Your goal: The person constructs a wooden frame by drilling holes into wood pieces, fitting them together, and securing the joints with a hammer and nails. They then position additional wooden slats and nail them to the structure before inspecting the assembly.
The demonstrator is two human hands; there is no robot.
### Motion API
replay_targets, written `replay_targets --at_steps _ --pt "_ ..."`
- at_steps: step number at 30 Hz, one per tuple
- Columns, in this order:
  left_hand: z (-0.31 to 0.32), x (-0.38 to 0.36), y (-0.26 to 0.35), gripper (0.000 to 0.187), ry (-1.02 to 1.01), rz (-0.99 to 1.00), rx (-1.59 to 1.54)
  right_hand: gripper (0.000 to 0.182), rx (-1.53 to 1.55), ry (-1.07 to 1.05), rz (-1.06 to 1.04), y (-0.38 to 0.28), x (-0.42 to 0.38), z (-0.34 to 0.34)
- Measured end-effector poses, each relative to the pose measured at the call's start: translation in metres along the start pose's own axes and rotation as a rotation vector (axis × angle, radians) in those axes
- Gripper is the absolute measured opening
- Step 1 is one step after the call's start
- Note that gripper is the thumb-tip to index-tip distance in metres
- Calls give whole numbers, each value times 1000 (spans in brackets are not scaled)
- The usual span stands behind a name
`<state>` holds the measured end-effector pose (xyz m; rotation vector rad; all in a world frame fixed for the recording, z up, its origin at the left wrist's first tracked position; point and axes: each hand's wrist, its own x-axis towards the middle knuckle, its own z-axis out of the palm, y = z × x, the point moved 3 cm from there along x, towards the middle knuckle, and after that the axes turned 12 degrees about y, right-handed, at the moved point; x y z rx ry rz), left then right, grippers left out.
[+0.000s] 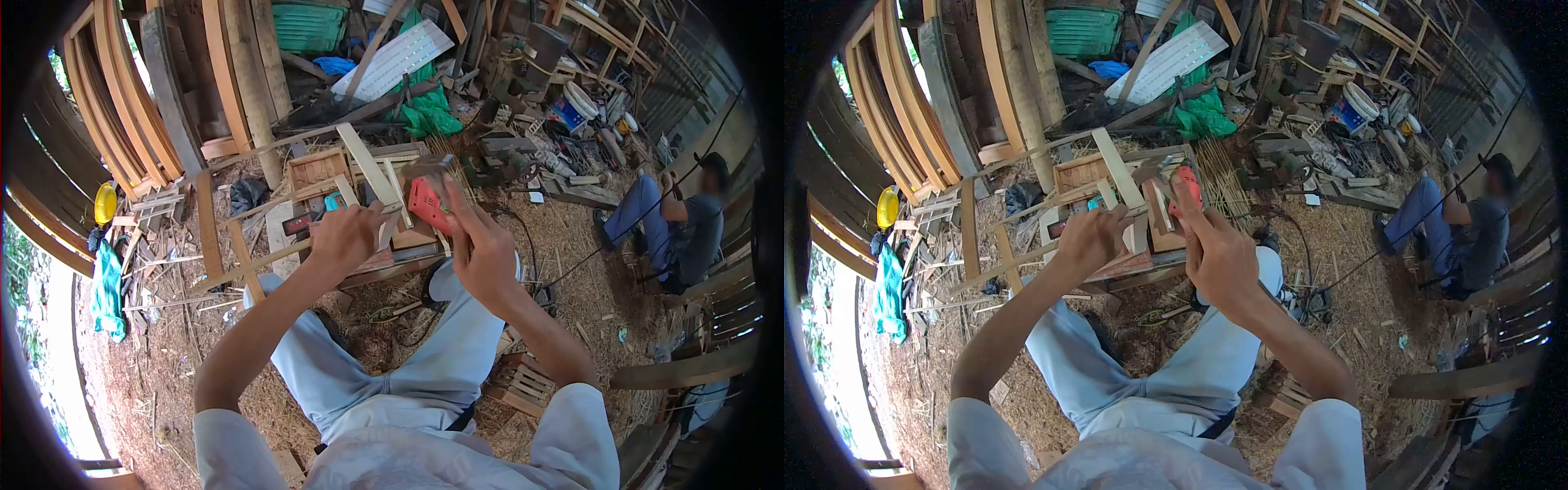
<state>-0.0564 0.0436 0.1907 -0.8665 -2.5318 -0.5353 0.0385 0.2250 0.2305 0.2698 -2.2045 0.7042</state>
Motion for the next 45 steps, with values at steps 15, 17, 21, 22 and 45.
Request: replay_targets --at_steps 15,17,21,22,45 --pt "6 2 -2 21 -95 -19 88 56 -83 -164 64 11 0 4" --pt "4 0 -4 22 -84 -51 51 56 -4 -76 88 6 0 3" --pt "10 2 -4 22 -111 -2 117 57 -168 -303 53 7 -1 10" --pt "7 2 0 22 -43 6 113 58 -140 -317 67 7 3 10" --pt "10 4 -9 21 -68 -27 48 68 -93 -284 50 10 4 13"
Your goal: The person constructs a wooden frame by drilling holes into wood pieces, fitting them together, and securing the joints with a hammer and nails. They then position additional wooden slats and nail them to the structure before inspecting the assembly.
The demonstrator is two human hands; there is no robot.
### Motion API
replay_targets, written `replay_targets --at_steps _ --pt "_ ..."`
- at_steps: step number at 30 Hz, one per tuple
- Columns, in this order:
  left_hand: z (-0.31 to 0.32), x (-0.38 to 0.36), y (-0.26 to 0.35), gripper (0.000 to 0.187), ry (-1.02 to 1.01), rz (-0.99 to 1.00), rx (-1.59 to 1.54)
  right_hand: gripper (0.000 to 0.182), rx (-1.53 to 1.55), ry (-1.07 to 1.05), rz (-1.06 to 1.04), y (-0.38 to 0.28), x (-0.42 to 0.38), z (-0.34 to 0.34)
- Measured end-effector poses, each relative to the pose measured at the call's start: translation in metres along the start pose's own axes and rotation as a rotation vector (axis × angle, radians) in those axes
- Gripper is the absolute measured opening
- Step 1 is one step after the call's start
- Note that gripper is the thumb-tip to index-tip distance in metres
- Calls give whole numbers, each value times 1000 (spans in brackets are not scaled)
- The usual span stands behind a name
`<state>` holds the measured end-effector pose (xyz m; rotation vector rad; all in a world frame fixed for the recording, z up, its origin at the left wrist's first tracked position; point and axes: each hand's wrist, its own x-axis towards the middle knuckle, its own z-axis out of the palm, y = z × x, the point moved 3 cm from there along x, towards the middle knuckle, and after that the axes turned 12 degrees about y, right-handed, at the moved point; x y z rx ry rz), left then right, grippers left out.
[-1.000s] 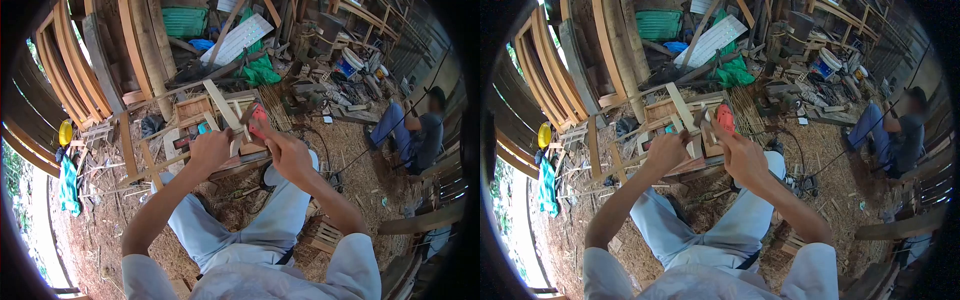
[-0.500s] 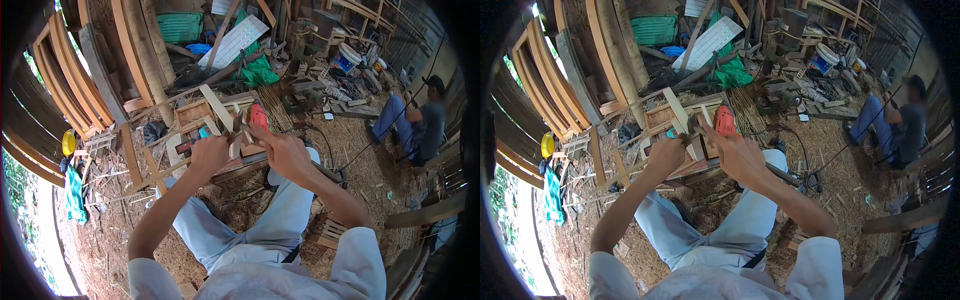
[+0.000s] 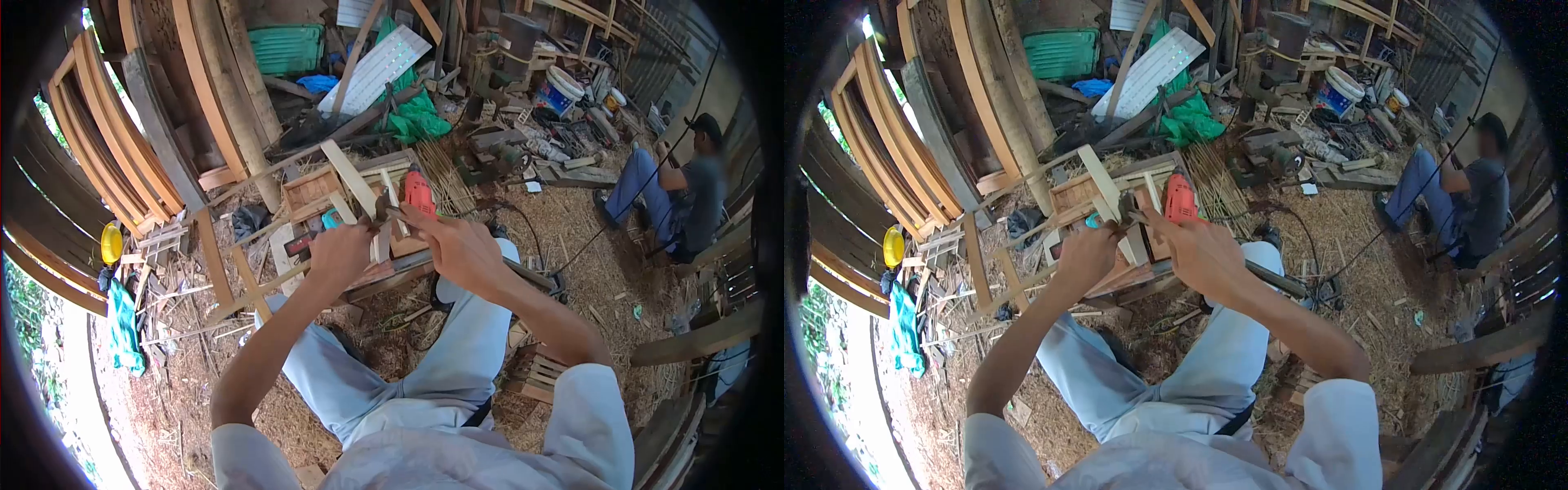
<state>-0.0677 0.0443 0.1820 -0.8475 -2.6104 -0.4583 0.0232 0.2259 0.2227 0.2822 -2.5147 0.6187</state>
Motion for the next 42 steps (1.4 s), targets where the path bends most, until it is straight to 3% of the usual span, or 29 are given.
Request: replay_targets --at_steps 2,4,5,7,8,10,11,13,14,15,16,17,19,23,26,28,29,31,32,34,38,41,42 --pt "4 -10 -4 21 125 94 44 68 22 6 -28 -2 -4 1" --pt "1 -10 -7 24 91 49 13 66 125 224 -57 -5 -8 3" --pt "1 -11 -10 25 118 42 7 66 130 224 -59 -7 -7 2" --pt "-4 -9 -8 26 152 42 3 53 -109 -71 22 -5 -3 2" --pt "-5 -9 -6 24 122 17 20 53 -111 -68 18 -5 2 1" --pt "-4 -14 -8 23 74 -7 40 57 145 223 -36 -11 5 -5" --pt "-4 -15 -10 21 146 23 -28 57 147 220 -37 -11 4 -2" --pt "-7 -17 -9 19 216 50 -96 56 76 129 -51 -12 0 5" --pt "-3 -14 -7 17 134 -9 -37 56 76 127 -54 -13 1 3" --pt "-1 -13 -5 16 49 -64 22 56 -34 -20 -3 -15 2 2" --pt "-1 -10 -2 16 59 -62 23 56 -149 -161 41 -15 6 1" --pt "-2 -11 1 16 64 -57 33 56 -149 -163 38 -15 9 -2" --pt "-2 -15 5 17 52 -51 41 57 79 104 -9 -18 10 -13" --pt "-3 -17 6 17 66 -58 17 55 -144 -121 41 -8 -3 5" --pt "-4 -16 8 16 62 -74 10 54 -83 -96 -19 -9 0 2" --pt "-4 -15 9 16 70 -80 2 50 70 148 20 -13 4 -6" --pt "-4 -14 9 16 56 -80 4 50 70 144 15 -10 2 -1" --pt "-3 -18 9 16 44 -81 10 47 -15 -29 63 2 -8 19" --pt "-2 -17 9 16 45 -75 12 47 -21 -16 54 6 -4 17" --pt "1 -16 8 17 54 -74 17 45 428 -30 208 14 1 16" --pt "0 -12 2 20 126 -42 24 37 395 72 305 45 -7 67" --pt "-4 -14 -2 23 202 -15 20 31 518 143 395 82 -24 140" --pt "-5 -15 -5 24 235 -9 -5 27 604 129 510 84 -31 152"
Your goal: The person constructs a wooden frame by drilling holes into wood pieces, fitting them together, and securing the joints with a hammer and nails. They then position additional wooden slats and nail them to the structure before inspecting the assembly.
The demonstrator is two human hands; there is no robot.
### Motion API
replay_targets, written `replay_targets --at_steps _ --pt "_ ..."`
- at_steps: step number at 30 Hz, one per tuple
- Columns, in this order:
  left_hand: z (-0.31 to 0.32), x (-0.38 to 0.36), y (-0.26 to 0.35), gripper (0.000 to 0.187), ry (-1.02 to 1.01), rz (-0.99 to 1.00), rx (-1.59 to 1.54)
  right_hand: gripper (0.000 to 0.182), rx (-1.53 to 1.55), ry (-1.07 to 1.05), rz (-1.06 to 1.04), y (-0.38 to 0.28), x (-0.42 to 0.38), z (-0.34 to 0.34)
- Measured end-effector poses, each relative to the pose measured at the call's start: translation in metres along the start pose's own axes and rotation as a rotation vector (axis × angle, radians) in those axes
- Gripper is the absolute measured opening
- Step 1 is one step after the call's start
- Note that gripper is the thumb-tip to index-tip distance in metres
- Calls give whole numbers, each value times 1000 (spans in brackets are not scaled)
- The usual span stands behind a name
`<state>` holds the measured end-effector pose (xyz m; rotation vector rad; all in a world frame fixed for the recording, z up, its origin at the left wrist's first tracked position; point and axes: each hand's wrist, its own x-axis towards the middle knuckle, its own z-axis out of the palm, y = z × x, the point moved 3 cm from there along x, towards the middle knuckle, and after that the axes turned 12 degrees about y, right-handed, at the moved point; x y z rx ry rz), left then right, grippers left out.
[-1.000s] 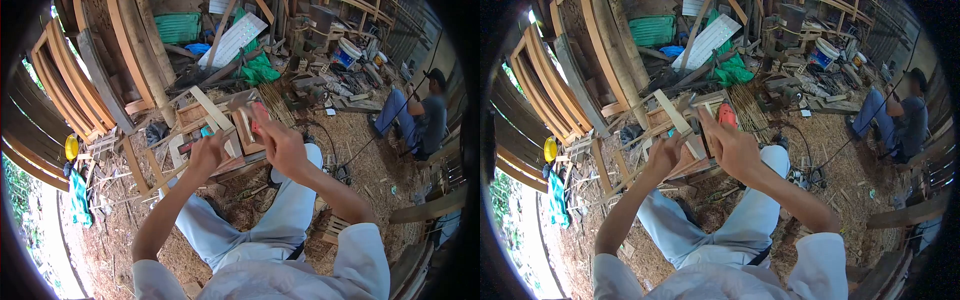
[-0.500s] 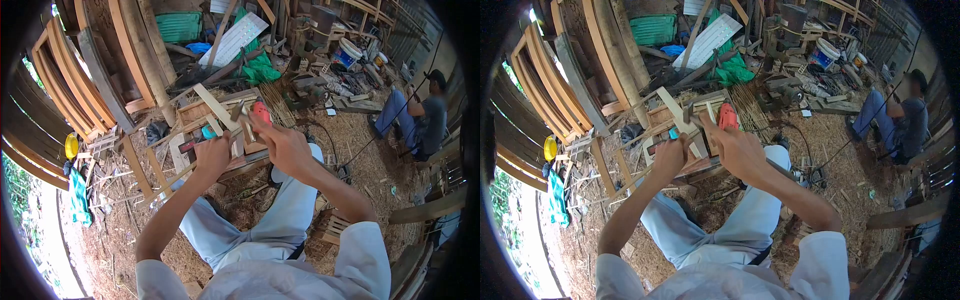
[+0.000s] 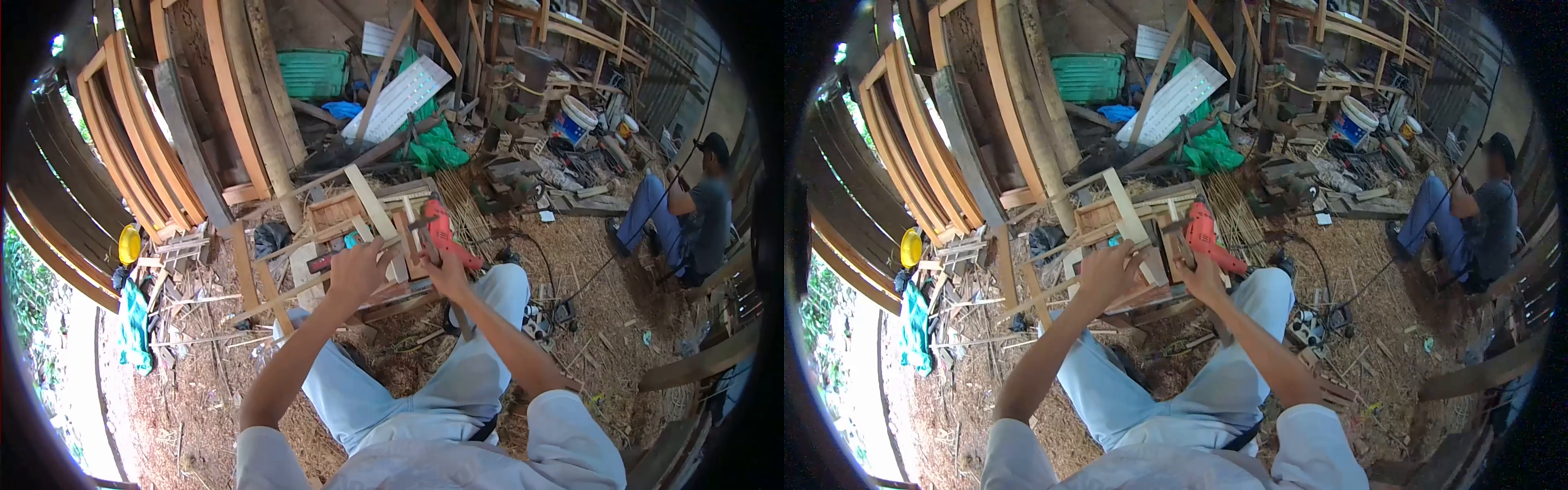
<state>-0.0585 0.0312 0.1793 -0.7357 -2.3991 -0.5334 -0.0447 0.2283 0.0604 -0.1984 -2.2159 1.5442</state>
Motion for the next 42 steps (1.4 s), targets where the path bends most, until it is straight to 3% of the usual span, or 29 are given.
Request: replay_targets --at_steps 1,2,4,5,8,12,14,18,20,21,23,26,28,30,32,33,35,38,40,42 --pt "1 -1 -4 26 26 -28 -31 24 75 -2 122 5 -5 5" --pt "2 -2 -8 26 36 -31 -19 24 82 -10 109 6 -8 11" --pt "-1 0 -12 25 95 -85 -37 23 218 -53 365 11 -16 22" --pt "-3 2 -15 25 99 -90 -29 28 123 -54 206 26 -12 29" --pt "-12 7 -24 26 153 -152 -105 29 -80 -46 230 7 -17 30" --pt "-14 1 -37 26 102 -193 -135 29 -46 30 101 52 -19 54" --pt "-18 -2 -42 26 108 -197 -166 27 -338 13 167 58 -22 56" --pt "-12 -11 -60 25 41 -269 -189 25 -150 98 79 46 -10 67" --pt "-3 -15 -74 25 41 -299 -170 23 301 66 182 48 5 79" --pt "-3 -19 -79 26 32 -326 -222 23 297 65 186 37 10 74" --pt "-4 -26 -87 27 27 -359 -271 26 483 -93 521 8 11 66" --pt "-16 -34 -108 26 100 -461 -370 33 267 -233 606 21 21 65" --pt "-32 -36 -119 25 157 -362 -461 36 200 -274 589 22 22 72" --pt "-45 -40 -129 27 131 -415 -450 36 290 -331 453 33 24 86" --pt "-59 -42 -132 33 229 -398 -616 37 287 -392 438 38 25 94" --pt "-62 -43 -137 37 181 -431 -651 37 403 -317 469 36 24 97" --pt "-83 -41 -135 33 168 -443 -629 41 579 -256 596 20 26 96" --pt "-98 -39 -137 29 130 -507 -670 43 617 -212 542 -13 31 98" --pt "-102 -33 -142 27 316 -521 -898 42 670 -222 435 -40 38 100" --pt "-113 -22 -143 20 359 -519 -829 41 640 -236 346 -73 42 90"
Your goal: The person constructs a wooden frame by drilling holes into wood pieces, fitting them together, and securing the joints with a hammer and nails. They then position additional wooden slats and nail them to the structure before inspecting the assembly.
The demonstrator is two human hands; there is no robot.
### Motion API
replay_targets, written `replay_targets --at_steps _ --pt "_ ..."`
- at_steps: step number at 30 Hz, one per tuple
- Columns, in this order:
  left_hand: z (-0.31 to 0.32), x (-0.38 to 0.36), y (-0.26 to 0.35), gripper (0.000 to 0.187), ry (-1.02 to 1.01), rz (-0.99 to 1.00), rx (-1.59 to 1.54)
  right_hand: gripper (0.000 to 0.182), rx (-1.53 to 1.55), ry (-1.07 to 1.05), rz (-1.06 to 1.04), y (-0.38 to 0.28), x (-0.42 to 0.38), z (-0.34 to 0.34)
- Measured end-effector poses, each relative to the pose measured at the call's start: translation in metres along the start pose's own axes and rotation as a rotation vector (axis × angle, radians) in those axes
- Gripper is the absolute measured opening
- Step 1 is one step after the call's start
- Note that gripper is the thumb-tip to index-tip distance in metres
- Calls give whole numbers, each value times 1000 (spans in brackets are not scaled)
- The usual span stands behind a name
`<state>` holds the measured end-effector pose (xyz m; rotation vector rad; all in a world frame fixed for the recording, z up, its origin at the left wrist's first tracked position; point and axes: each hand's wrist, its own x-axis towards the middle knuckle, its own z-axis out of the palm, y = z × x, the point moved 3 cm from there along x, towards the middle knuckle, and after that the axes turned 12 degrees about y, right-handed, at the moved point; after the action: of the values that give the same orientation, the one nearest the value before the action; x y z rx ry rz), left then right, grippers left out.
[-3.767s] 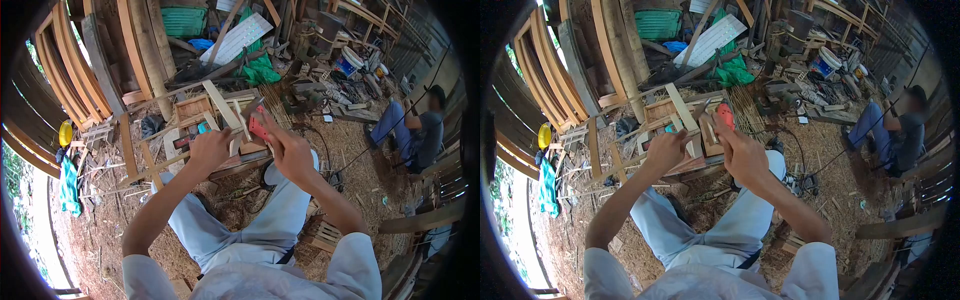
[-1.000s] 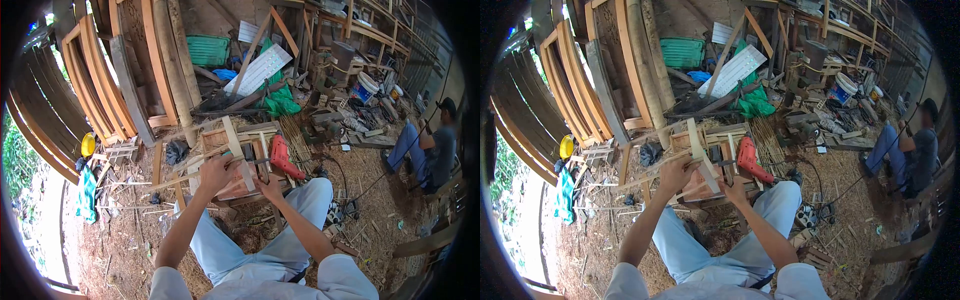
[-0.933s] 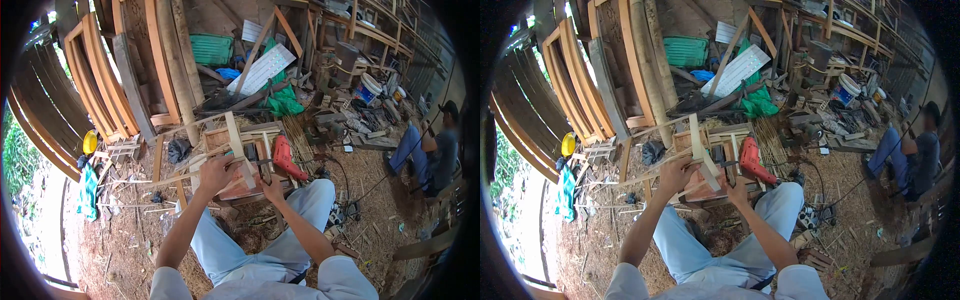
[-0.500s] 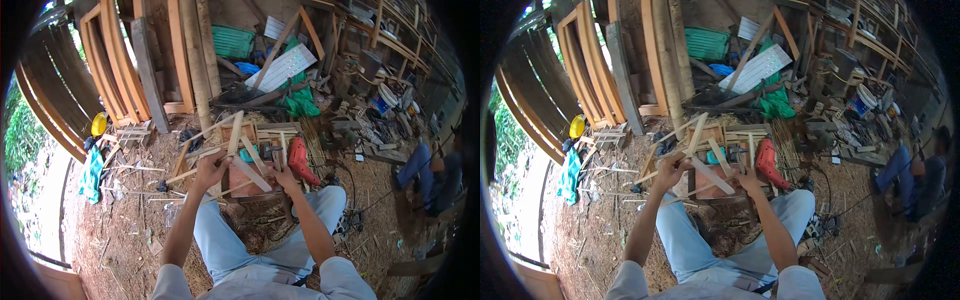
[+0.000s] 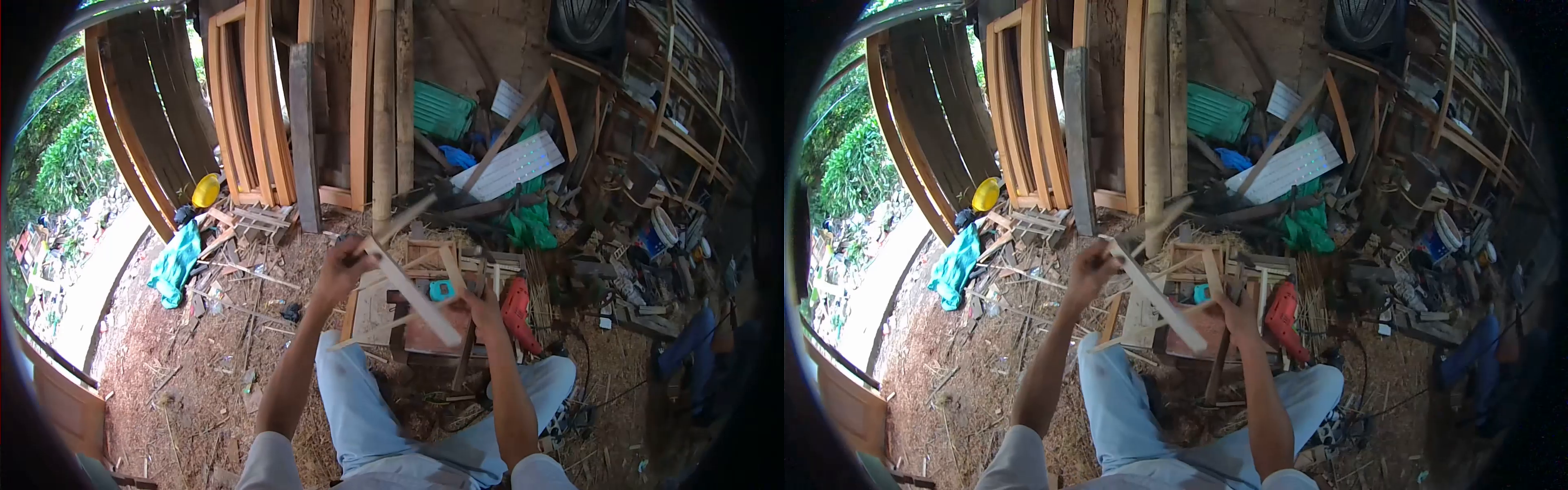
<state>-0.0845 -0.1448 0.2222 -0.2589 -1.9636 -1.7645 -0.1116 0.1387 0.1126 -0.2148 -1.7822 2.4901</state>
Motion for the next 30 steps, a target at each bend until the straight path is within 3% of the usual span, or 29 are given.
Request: replay_targets --at_steps 1,4,6,7,13,18,24,30 --pt "-2 4 16 18 83 43 -69 39 -12 54 31 7 14 -3" --pt "-9 26 40 28 306 33 -169 23 -179 142 -89 -80 -14 28" --pt "-20 42 43 33 364 -6 -234 23 -126 137 -180 -105 -1 34" --pt "-21 42 60 31 269 14 -326 23 -66 119 -265 -119 1 38" --pt "7 29 63 27 428 -162 -832 20 58 98 -602 -211 -13 55" --pt "28 -8 46 25 416 -167 -795 26 161 73 -617 -204 -14 39" --pt "23 -43 24 27 449 -101 -652 32 142 -9 -399 -178 -19 38" --pt "20 -39 6 29 457 -261 -706 34 85 -59 -445 -172 -23 50"
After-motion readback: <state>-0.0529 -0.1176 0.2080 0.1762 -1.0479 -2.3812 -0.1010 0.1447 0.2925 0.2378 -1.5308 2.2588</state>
